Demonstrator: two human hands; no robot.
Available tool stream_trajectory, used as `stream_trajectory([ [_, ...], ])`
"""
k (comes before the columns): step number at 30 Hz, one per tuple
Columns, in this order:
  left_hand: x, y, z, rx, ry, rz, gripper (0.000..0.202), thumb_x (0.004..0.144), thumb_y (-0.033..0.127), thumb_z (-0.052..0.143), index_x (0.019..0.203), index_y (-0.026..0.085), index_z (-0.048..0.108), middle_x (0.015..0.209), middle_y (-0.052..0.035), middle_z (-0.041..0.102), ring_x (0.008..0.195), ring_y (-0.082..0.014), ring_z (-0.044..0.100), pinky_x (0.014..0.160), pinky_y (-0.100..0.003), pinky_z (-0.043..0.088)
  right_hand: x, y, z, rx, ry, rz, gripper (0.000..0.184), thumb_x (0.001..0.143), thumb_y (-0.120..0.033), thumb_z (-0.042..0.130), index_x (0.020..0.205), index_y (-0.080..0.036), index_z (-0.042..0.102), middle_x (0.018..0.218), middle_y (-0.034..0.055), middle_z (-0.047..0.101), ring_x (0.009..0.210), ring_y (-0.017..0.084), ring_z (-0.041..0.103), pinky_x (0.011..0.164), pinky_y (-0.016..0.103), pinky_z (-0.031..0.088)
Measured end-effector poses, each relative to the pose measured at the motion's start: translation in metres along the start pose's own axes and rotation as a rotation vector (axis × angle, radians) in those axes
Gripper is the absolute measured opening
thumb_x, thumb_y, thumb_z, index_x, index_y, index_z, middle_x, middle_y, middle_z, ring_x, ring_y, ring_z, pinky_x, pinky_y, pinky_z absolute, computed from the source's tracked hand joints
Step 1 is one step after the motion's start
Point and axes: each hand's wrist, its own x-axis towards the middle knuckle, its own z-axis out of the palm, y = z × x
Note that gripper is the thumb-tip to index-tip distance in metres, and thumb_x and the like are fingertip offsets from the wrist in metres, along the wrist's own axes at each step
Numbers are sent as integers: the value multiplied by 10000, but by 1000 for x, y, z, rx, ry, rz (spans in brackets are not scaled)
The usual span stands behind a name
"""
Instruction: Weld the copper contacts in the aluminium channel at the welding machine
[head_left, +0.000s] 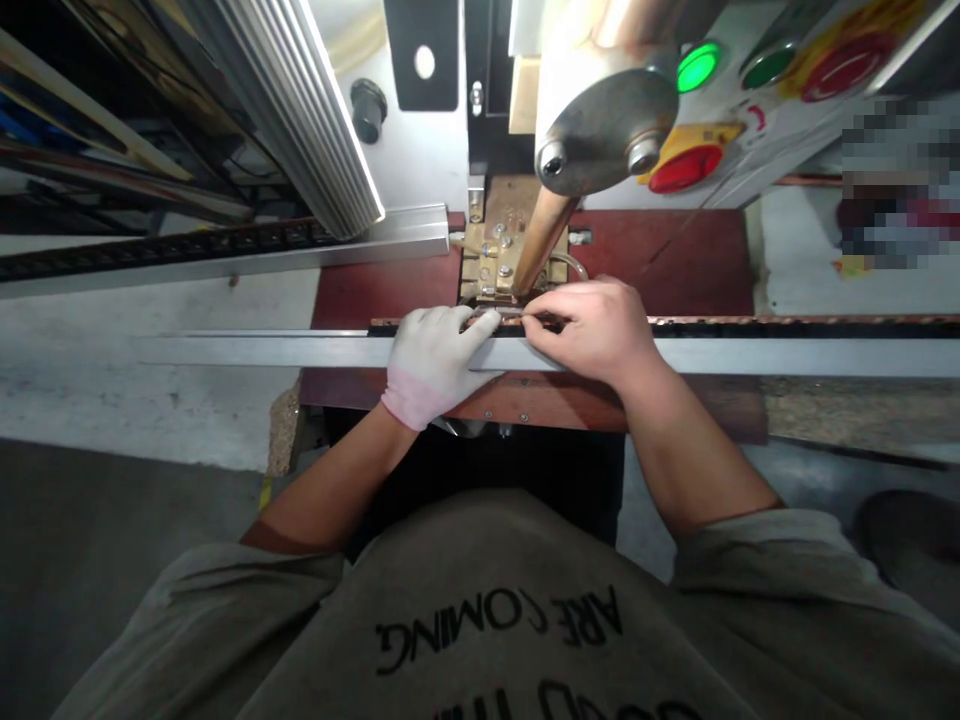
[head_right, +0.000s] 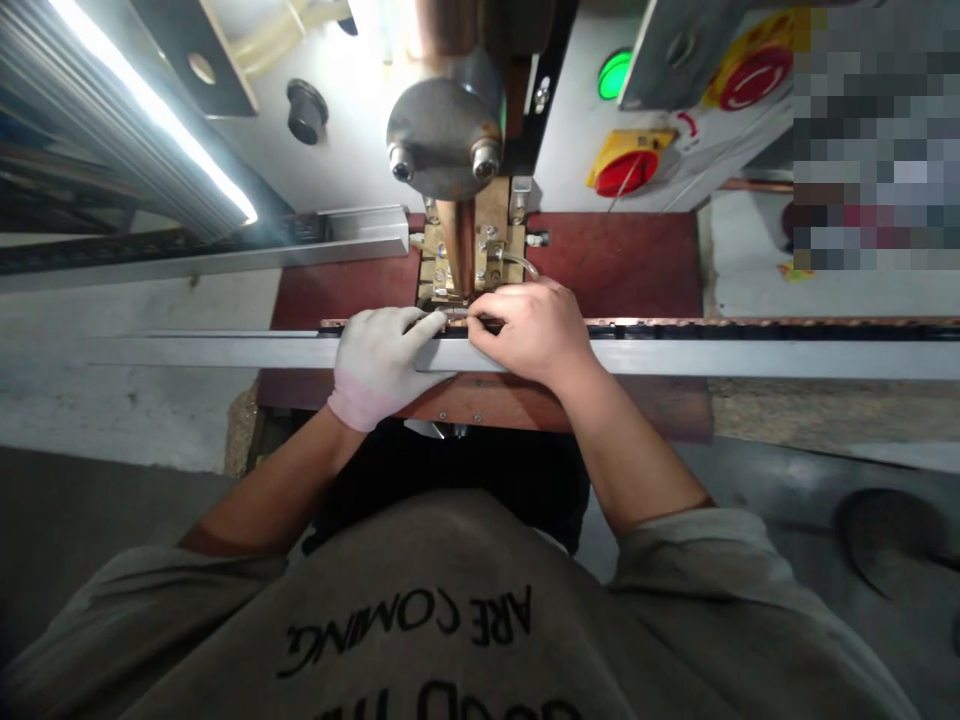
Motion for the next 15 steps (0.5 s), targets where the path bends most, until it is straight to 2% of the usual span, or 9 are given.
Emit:
stream_trajectory([
  [5, 0, -1, 2, 12, -10, 14, 727, 1095, 759, 780, 1641, 283, 729, 1368, -152, 860, 1240, -393, 773, 985, -530, 497, 2, 1, -5, 11, -74, 7, 257, 1046, -338, 701, 1003, -305, 952, 979, 55, 937, 891, 326, 875, 855, 471, 608],
  [9, -1, 0, 4, 1, -7, 8, 745, 1117, 809, 703, 1648, 287, 720, 1364, -161, 848, 1244, -401, 751, 1002, -539, 484, 1, 3, -4, 32, -75, 17, 252, 1028, -301, 702, 994, -302, 952, 985, 56, 933, 874, 326, 863, 855, 479, 612],
  [15, -2, 5, 3, -13, -23, -26, 699, 1117, 757, 729, 1652, 308, 723, 1381, -160, 836, 1249, -402, 734, 1030, -541, 480, -2, 3, -1, 39, -58, 50, 215, 1010, -278, 711, 934, -314, 909, 933, 55, 895, 854, 316, 825, 855, 483, 599],
])
